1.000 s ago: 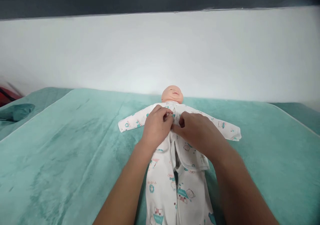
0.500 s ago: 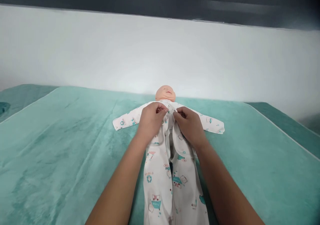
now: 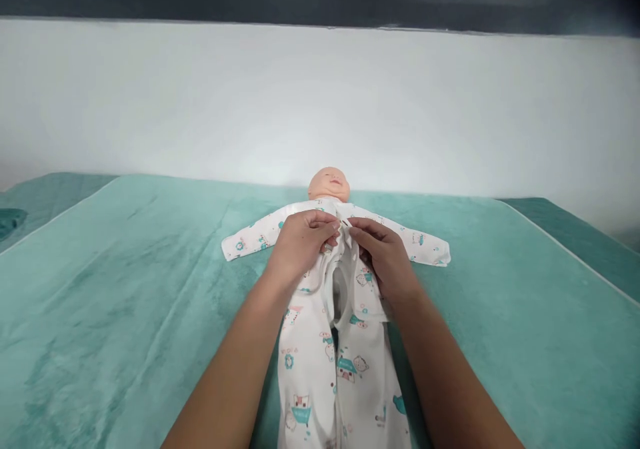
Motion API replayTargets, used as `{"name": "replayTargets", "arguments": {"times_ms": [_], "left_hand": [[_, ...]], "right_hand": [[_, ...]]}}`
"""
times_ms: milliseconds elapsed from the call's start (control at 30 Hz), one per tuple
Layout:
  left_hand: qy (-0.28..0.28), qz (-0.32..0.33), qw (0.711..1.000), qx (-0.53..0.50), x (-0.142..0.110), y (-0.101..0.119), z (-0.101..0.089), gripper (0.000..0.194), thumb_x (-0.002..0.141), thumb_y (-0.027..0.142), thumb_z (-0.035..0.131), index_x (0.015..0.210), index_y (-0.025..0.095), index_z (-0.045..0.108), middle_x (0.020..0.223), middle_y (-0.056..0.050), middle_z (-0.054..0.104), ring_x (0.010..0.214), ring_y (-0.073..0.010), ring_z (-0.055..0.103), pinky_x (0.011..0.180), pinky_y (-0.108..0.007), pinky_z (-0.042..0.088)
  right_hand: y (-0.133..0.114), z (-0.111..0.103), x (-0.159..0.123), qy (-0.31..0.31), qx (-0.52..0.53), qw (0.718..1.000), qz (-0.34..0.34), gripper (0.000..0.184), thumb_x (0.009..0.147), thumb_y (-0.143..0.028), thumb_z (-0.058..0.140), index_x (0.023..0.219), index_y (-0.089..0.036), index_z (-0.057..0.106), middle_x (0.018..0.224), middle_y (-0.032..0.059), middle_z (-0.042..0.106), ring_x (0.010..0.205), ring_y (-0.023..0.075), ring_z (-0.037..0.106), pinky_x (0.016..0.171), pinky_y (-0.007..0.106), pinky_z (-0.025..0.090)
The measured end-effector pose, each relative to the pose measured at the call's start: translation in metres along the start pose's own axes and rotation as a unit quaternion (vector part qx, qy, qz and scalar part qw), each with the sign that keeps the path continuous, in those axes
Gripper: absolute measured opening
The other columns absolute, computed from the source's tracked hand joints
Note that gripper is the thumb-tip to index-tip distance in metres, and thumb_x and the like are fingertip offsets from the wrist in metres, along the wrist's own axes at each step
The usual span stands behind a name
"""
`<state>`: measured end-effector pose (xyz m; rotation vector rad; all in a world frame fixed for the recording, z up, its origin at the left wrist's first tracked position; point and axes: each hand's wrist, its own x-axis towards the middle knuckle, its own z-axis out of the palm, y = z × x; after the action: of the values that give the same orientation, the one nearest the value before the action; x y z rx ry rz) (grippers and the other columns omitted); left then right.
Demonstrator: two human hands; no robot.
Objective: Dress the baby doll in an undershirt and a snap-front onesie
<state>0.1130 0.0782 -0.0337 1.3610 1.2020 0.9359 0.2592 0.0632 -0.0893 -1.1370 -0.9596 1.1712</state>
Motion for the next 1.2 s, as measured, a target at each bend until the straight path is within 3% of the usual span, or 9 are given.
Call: {"name": "replayTargets", "arguments": {"times_ms": [267,400,633,900,1033,1200], "left_hand": [[0.074,0.042,0.989,0.123,0.009,-0.01,-0.001,0.01,0.073,0.02,0.056,0.073,0.02,0.066,0.057,0.002,0.061,0.05,-0.0103,0.051,0.045,-0.02,0.036],[0.054,0.06,0.984,0.161,0.01,-0.013,-0.006,0.01,0.073,0.022,0.056,0.071,0.02,0.066,0.057,0.001,0.06,0.049,-0.0104,0.05,0.043,-0.02,0.035],[0.013,0.025,0.99,0.135,0.006,-0.011,-0.008,0.011,0.076,0.028,0.055,0.076,0.02,0.063,0.058,0.001,0.057,0.043,-0.0101,0.048,0.034,-0.019,0.03],[-0.013,0.023,0.997,0.078,0.004,-0.009,-0.011,0.008,0.079,0.025,0.055,0.078,0.018,0.06,0.061,0.001,0.059,0.049,-0.0085,0.051,0.038,-0.017,0.033],[-0.015,0.017,0.999,0.031,0.005,-0.01,-0.01,0.005,0.079,0.021,0.058,0.08,0.018,0.061,0.063,0.001,0.06,0.051,-0.0078,0.053,0.04,-0.017,0.035],[0.004,0.005,0.999,0.053,0.004,-0.008,-0.006,0.002,0.076,0.02,0.06,0.076,0.018,0.06,0.062,0.002,0.057,0.047,-0.0073,0.049,0.036,-0.018,0.028]], "right_hand": [[0.0,-0.001,0.002,0.002,-0.099,0.995,-0.027,0.029,0.074,-0.038,0.069,0.099,-0.022,0.074,0.06,-0.0046,0.054,0.056,0.0108,0.045,0.053,0.025,0.034],[-0.003,-0.001,0.002,-0.011,-0.136,0.99,-0.03,0.028,0.077,-0.036,0.065,0.1,-0.023,0.074,0.06,-0.0041,0.055,0.056,0.0112,0.045,0.052,0.025,0.033],[-0.007,0.003,-0.001,-0.021,-0.168,0.985,-0.029,0.029,0.078,-0.037,0.063,0.103,-0.026,0.074,0.066,-0.0032,0.057,0.056,0.0104,0.042,0.049,0.024,0.031],[-0.004,0.0,0.001,-0.015,-0.154,0.987,-0.03,0.027,0.077,-0.036,0.065,0.1,-0.024,0.075,0.062,-0.0029,0.055,0.056,0.01,0.043,0.049,0.024,0.03],[-0.003,-0.001,0.002,-0.021,-0.15,0.988,-0.028,0.027,0.078,-0.037,0.065,0.1,-0.024,0.075,0.061,-0.0032,0.054,0.055,0.0096,0.042,0.049,0.024,0.03],[-0.004,-0.002,0.003,-0.034,-0.148,0.988,-0.028,0.028,0.078,-0.037,0.066,0.102,-0.024,0.075,0.062,-0.0029,0.054,0.057,0.0099,0.043,0.051,0.024,0.031]]}}
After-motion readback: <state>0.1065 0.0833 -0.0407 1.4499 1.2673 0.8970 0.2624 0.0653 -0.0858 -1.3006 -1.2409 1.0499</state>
